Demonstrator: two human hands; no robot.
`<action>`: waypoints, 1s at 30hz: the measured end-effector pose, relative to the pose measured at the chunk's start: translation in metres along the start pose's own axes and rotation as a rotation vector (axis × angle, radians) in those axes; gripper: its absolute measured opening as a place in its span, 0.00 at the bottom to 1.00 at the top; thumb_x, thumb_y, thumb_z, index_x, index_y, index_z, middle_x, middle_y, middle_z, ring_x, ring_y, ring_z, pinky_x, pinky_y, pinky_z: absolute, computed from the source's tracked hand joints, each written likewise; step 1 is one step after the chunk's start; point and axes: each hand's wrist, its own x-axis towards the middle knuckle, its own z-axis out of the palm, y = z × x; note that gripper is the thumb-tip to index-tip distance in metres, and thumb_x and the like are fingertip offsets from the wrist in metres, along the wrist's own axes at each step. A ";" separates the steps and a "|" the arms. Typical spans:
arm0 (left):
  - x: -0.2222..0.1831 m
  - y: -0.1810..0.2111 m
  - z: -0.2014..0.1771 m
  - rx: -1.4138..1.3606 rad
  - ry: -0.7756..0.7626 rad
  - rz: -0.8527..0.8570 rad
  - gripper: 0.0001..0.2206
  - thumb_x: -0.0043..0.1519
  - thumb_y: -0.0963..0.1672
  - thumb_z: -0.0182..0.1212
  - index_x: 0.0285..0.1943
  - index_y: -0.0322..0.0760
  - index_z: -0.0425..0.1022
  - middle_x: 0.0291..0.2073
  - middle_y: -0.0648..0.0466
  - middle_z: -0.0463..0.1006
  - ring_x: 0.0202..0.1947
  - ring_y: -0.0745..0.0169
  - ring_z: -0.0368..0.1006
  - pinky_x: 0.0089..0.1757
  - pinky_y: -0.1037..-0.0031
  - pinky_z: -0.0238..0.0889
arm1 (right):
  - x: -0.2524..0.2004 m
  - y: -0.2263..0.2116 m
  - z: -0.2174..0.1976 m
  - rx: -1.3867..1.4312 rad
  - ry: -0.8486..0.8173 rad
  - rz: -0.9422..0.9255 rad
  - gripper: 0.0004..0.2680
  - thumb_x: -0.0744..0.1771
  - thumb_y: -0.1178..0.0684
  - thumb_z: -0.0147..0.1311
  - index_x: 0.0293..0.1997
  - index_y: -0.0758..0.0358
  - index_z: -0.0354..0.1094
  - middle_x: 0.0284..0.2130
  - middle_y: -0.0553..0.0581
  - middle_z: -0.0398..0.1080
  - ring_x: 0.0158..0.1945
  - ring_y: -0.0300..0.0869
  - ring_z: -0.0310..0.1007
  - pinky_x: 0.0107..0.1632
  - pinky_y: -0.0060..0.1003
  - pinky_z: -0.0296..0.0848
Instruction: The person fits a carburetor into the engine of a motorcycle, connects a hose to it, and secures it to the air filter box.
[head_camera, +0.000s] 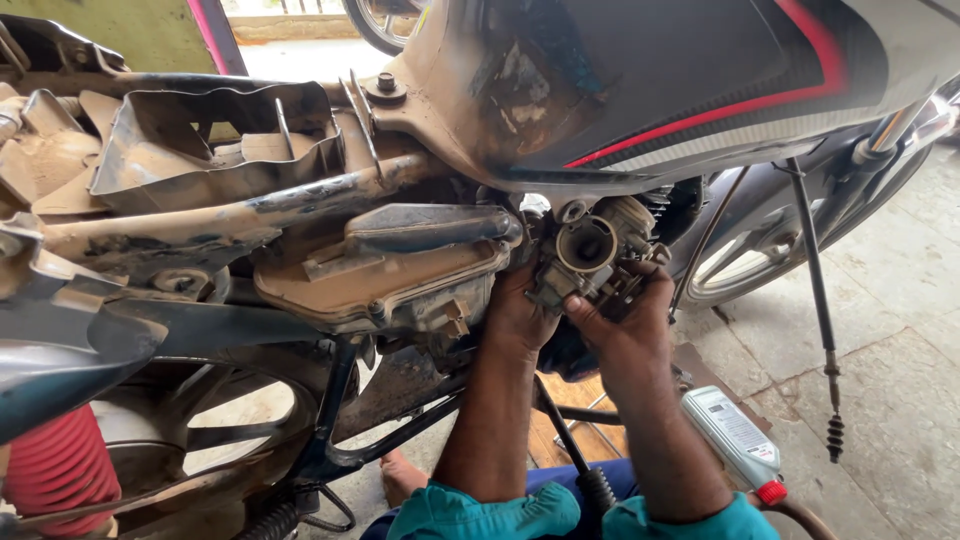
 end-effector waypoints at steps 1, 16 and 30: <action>0.000 -0.001 0.000 -0.021 0.064 -0.007 0.17 0.73 0.49 0.54 0.63 0.31 0.73 0.54 0.48 0.78 0.56 0.59 0.76 0.55 0.68 0.71 | 0.001 0.005 0.000 0.031 -0.002 -0.034 0.25 0.62 0.65 0.63 0.59 0.61 0.45 0.49 0.62 0.68 0.49 0.41 0.74 0.46 0.34 0.80; 0.009 -0.005 -0.002 -0.162 0.085 0.043 0.18 0.72 0.49 0.55 0.62 0.31 0.73 0.54 0.47 0.79 0.55 0.56 0.76 0.53 0.65 0.73 | 0.005 0.005 0.001 -0.024 -0.004 -0.105 0.26 0.63 0.66 0.63 0.61 0.63 0.45 0.51 0.61 0.67 0.54 0.41 0.73 0.56 0.35 0.78; 0.004 0.002 0.009 -0.110 0.057 -0.068 0.21 0.70 0.52 0.57 0.61 0.33 0.73 0.53 0.50 0.79 0.55 0.60 0.76 0.54 0.67 0.72 | -0.008 0.004 0.004 -0.237 0.037 -0.102 0.26 0.64 0.63 0.64 0.60 0.65 0.42 0.49 0.63 0.68 0.51 0.43 0.74 0.48 0.33 0.78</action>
